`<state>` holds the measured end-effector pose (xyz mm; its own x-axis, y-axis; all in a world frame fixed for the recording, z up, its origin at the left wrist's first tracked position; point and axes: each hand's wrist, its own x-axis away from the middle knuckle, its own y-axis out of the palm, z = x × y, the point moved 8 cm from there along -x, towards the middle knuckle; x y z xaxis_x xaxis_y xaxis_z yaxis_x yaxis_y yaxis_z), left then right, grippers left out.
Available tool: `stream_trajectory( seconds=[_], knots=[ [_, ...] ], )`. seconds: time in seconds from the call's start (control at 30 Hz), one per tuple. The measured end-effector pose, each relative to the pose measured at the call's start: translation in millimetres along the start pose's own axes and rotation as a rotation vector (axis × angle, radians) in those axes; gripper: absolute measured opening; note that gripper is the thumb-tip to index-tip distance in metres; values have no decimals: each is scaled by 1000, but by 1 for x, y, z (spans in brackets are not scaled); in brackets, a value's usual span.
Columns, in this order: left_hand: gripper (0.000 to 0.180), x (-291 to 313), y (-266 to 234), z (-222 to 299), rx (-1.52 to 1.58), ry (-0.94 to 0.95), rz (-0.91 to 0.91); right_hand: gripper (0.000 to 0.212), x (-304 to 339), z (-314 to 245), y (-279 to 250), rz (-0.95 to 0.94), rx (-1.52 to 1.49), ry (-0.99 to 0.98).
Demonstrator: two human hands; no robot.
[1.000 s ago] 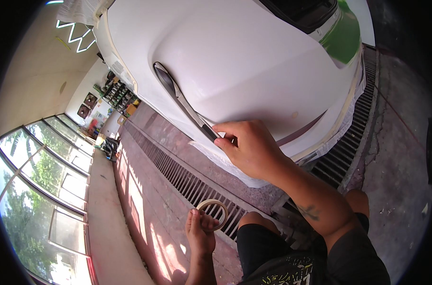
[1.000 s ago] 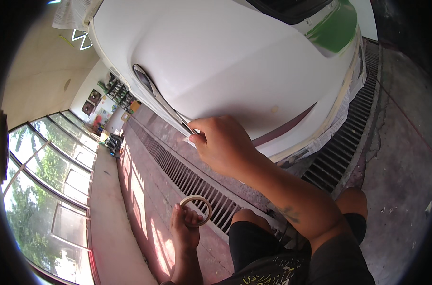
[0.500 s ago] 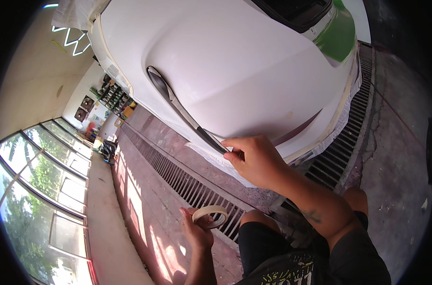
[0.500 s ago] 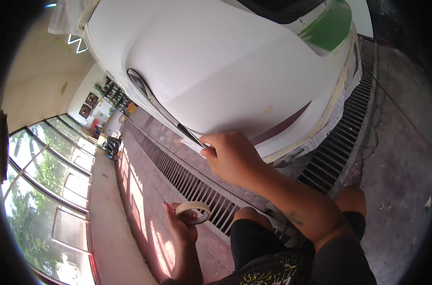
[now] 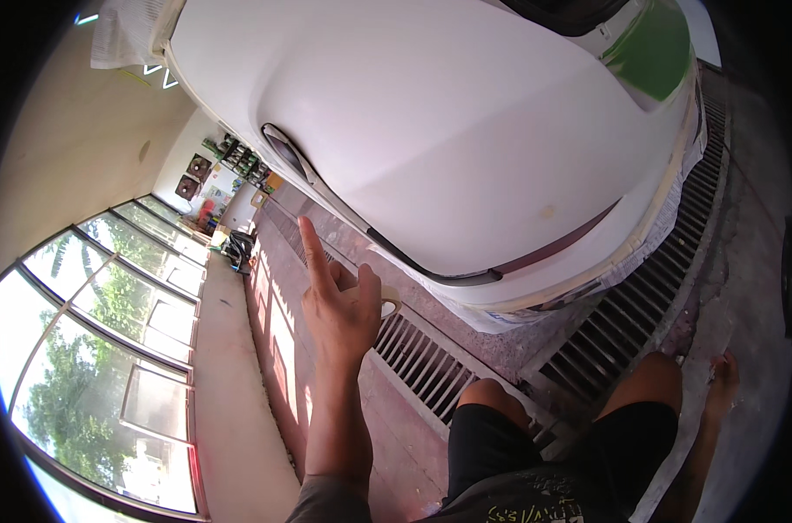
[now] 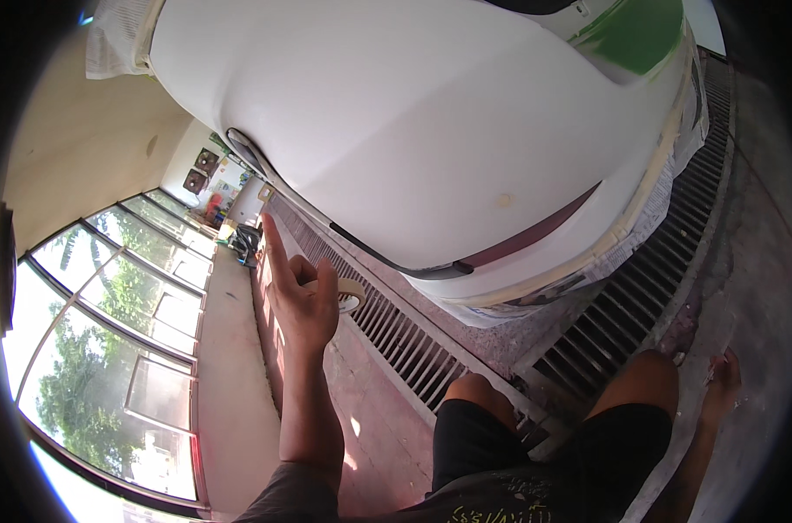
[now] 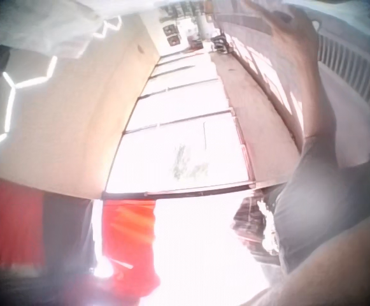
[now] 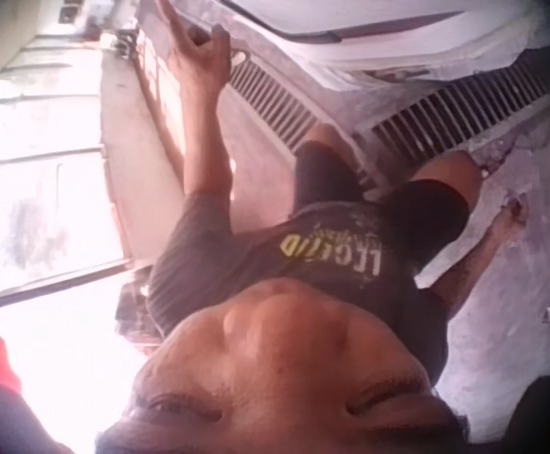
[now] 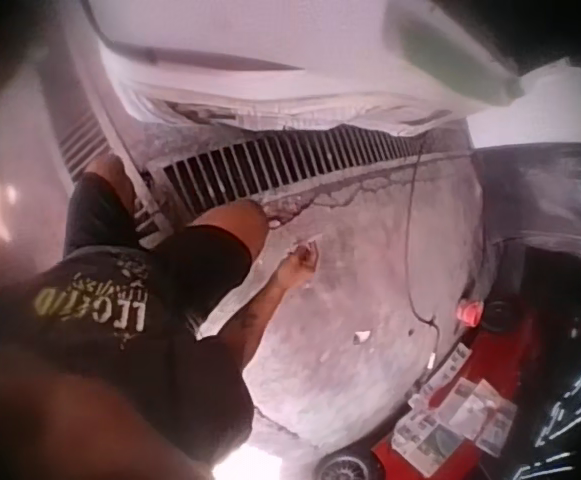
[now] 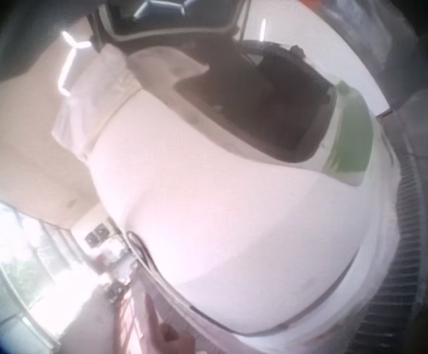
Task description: The person applies masking tape to the front bumper of a white car, smoothing it along the contours and using a small metal tool to press the edges. The person also places newspaper over the lower bumper area to protect it during painting.
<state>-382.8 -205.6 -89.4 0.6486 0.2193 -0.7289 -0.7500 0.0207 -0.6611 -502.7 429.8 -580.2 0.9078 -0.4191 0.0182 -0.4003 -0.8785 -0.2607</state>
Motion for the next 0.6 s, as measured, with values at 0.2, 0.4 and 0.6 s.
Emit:
stream_trajectory(
  seconds=[0.2, 0.4, 0.6],
  knots=[
    [98, -25, 17, 5, -28, 77, 32, 14, 4, 311, -85, -24, 666, 40],
    [106, -35, 17, 10, -245, -34, -95, 25, 42, 349, -65, -153, 818, 136],
    [114, -32, 30, 6, -149, -43, -164, 45, 33, 387, -79, -352, 830, 301]
  ],
)
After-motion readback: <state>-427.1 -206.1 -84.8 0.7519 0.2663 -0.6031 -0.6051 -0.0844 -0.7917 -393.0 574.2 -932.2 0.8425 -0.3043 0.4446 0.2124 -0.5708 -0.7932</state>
